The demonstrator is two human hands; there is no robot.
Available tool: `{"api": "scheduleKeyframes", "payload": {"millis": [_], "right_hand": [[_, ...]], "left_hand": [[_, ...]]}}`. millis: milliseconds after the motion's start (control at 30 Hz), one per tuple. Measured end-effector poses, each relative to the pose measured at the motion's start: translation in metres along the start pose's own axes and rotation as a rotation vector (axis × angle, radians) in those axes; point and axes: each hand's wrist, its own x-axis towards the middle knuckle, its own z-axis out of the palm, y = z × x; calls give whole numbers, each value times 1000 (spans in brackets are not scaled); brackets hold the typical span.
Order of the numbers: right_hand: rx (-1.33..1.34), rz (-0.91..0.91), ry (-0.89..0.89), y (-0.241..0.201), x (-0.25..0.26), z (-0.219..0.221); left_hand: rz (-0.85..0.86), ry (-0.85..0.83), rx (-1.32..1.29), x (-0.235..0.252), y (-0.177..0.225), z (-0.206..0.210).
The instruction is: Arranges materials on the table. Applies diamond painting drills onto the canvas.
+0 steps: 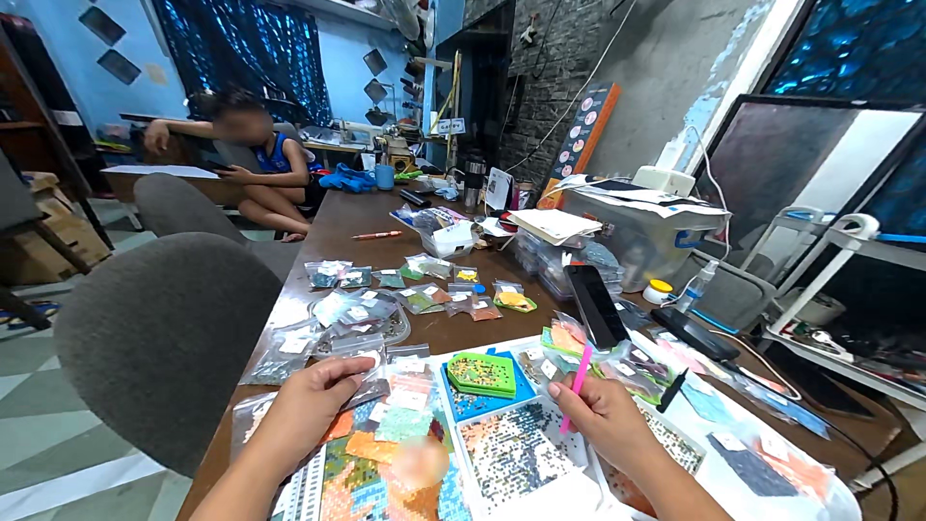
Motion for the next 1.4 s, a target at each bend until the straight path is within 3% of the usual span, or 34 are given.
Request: {"api": "scheduleKeyframes", "payload": {"millis": [200,733,1167,1400], "right_hand": [[43,45,61,-3,0,-1],[8,44,-13,-2,0,0],[102,79,44,-17,2,5],[238,-71,-224,-69,0,48]], "left_hand": [[6,-3,-1,0,-1,0],[5,-3,-1,-1,1,0],[-28,-41,22,0,7,-2],[13,-103,39,0,7,-1]]}}
